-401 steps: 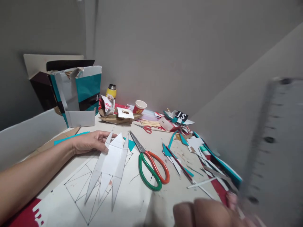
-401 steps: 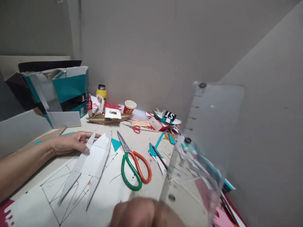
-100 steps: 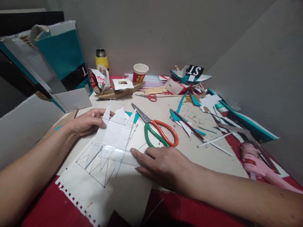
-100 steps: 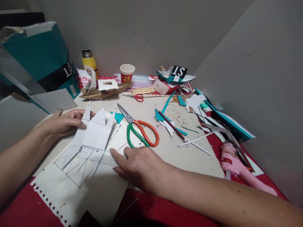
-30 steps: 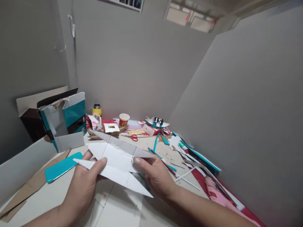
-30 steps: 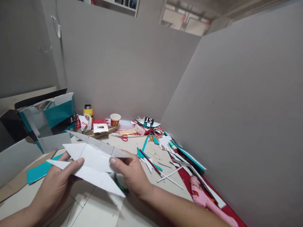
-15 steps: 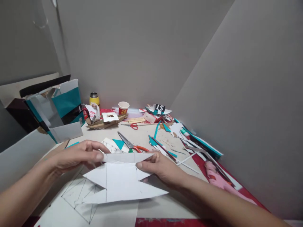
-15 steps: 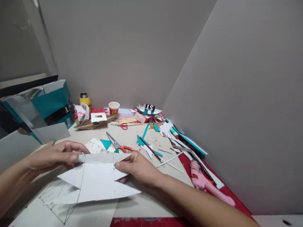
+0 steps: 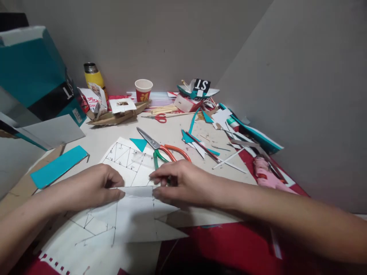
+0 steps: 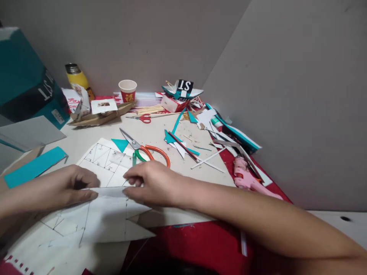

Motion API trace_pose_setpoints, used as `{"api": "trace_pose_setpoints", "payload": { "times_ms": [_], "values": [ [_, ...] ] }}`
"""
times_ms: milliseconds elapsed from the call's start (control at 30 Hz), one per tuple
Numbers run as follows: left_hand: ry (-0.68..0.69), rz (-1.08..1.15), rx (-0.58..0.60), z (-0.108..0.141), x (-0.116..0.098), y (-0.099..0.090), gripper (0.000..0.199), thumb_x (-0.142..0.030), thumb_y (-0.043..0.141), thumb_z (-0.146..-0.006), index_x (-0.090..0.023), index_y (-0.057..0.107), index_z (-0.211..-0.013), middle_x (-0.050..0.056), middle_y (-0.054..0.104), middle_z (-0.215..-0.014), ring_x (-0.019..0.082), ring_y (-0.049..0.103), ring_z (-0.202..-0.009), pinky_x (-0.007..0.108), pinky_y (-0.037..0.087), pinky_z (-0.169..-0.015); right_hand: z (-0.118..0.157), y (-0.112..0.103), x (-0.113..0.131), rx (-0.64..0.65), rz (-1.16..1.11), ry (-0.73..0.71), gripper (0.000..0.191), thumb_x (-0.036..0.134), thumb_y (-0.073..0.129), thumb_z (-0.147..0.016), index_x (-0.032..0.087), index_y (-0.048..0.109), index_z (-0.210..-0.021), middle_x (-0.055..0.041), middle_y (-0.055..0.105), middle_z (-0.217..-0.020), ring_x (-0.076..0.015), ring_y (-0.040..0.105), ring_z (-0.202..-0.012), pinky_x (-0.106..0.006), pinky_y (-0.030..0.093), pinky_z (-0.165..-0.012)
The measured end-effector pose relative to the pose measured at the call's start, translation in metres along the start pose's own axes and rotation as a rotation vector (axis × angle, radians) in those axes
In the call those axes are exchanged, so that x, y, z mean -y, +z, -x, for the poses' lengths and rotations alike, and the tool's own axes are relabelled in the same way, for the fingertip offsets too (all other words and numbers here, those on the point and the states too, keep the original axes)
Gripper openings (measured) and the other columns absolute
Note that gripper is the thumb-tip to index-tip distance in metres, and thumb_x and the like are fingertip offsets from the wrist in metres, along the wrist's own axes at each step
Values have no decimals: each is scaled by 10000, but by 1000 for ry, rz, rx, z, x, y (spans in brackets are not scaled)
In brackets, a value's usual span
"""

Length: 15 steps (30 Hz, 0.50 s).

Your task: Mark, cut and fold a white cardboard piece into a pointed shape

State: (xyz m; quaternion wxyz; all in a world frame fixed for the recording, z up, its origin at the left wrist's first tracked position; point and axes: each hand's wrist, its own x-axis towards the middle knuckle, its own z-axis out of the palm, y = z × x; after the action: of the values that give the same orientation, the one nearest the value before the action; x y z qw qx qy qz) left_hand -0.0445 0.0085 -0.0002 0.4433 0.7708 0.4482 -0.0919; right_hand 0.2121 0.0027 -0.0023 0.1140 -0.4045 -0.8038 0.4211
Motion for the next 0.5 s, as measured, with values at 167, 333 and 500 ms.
{"api": "trace_pose_setpoints", "payload": {
  "times_ms": [167,333,500],
  "values": [
    [-11,-183,-177,-3,-18,8,136,-291,534,-807,-223,649,-786,19,650,-783,199,559,-722,291,364,-602,-11,16,7,153,372,-42,146,209,630,-863,134,741,-921,-97,725,-881,-205,625,-804,-282,405,-677],
    [23,-152,-170,-7,-17,11,151,-252,534,-800,-226,672,-855,23,674,-836,202,583,-771,296,384,-645,-17,13,11,211,468,4,143,244,612,-883,154,721,-903,-93,739,-892,-209,636,-797,-278,359,-626],
    [54,-140,-159,-10,-13,14,141,-267,508,-839,-217,638,-818,18,652,-782,188,566,-715,293,370,-619,-17,8,14,229,544,-91,130,239,603,-889,145,682,-848,-78,724,-841,-198,629,-749,-280,325,-581]
  ]
}}
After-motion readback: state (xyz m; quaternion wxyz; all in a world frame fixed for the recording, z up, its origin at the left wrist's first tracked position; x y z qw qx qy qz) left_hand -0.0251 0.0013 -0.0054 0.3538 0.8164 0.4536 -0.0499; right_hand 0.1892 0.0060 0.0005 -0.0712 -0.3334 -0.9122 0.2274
